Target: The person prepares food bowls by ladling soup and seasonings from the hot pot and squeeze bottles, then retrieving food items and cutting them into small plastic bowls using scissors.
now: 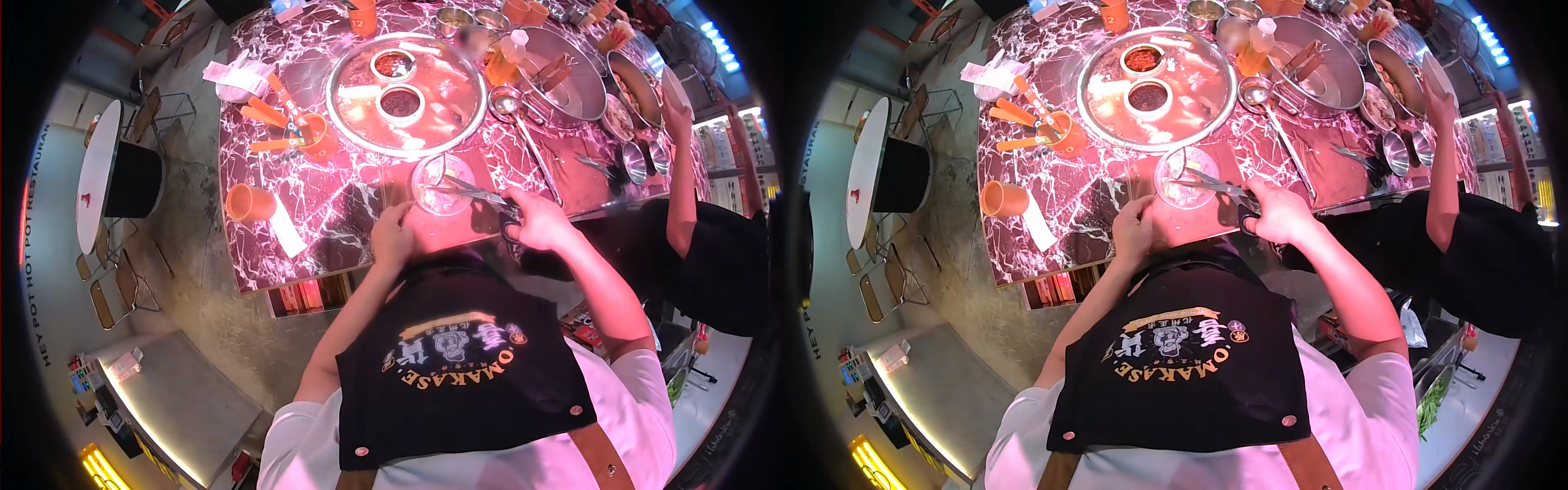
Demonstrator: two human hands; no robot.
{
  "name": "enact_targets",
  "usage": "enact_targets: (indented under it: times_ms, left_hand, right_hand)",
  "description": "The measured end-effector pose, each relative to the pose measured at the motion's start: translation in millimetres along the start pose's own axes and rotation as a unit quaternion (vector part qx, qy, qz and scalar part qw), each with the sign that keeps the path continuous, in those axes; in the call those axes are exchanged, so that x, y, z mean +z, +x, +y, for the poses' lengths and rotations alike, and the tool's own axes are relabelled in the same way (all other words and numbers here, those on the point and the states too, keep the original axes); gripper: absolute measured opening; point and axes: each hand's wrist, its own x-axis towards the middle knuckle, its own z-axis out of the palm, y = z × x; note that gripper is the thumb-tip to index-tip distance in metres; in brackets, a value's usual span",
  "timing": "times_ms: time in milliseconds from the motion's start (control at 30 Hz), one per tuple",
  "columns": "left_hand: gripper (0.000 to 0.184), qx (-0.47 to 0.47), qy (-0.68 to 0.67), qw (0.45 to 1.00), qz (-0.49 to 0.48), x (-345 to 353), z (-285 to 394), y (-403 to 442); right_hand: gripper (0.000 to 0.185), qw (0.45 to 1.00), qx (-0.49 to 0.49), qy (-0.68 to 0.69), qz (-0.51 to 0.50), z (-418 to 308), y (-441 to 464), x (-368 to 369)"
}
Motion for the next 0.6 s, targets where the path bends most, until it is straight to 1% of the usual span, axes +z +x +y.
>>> enact_targets:
  times_ms: [33,67,100,133,167,200,233,267,333,400,467,500,567,600]
  left_hand:
    - [0.024,0.002,0.005,1.0,0.017,0.5,-0.1,-0.1]
    - [0.022,0.005,0.01,0.999,0.033,0.9,-0.1,-0.9]
    - [0.022,0.004,0.01,0.999,0.035,0.8,-0.1,-2.4]
    - [0.024,0.01,0.04,0.999,0.03,-0.6,3.8,-2.3]
    - [0.025,0.017,0.068,0.997,0.023,-1.4,6.9,-1.4]
    - [0.025,0.02,0.068,0.997,0.023,-0.5,6.9,-0.3]
    - [0.024,0.048,0.098,0.994,0.016,0.4,6.5,0.4]
    - [0.024,0.076,0.129,0.989,0.008,2.2,6.6,0.3]
    - [0.023,0.078,0.115,0.99,-0.001,5.6,10.1,-1.9]
    - [0.023,0.077,0.103,0.992,-0.009,8.8,13.3,-3.9]
    - [0.023,0.079,0.056,0.995,0.001,12.2,12.8,-6.2]
    - [0.023,0.078,0.057,0.995,0.001,12.4,11.8,-6.7]
    - [0.021,0.026,0.059,0.998,-0.026,12.2,10.1,-6.5]
    - [0.021,0.025,0.059,0.998,-0.026,12.9,6.5,-8.0]
  right_hand:
    - [0.06,0.999,-0.007,-0.032,0.018,-4.0,-3.8,-1.2]
    - [0.06,0.999,-0.009,-0.033,0.017,-6.8,-7.1,-5.2]
    - [0.059,0.999,0.005,-0.033,-0.002,-9.7,-10.4,-9.9]
    - [0.058,0.999,0.02,-0.032,-0.021,-11.1,-11.4,-12.8]
    - [0.058,0.999,0.02,-0.032,-0.019,-9.6,-9.9,-11.3]
    - [0.059,1.0,0.006,-0.025,0.003,-5.4,-7.8,-7.9]
    - [0.06,0.999,-0.005,-0.017,0.026,-3.0,-7.6,-6.6]
    - [0.06,0.999,-0.002,-0.017,0.029,-3.2,-5.7,-6.7]
    - [0.057,0.999,0.028,-0.026,-0.016,-8.3,2.7,-8.5]
    - [0.055,0.999,0.025,-0.015,-0.013,-0.9,6.8,1.3]
    - [0.05,1.0,-0.008,0.016,0.018,8.7,8.4,10.6]
    - [0.05,1.0,-0.008,0.016,0.017,15.3,8.0,13.9]
    - [0.046,0.999,-0.038,0.012,0.018,28.8,4.8,15.8]
    - [0.046,0.999,-0.039,0.012,0.018,33.0,1.8,15.5]
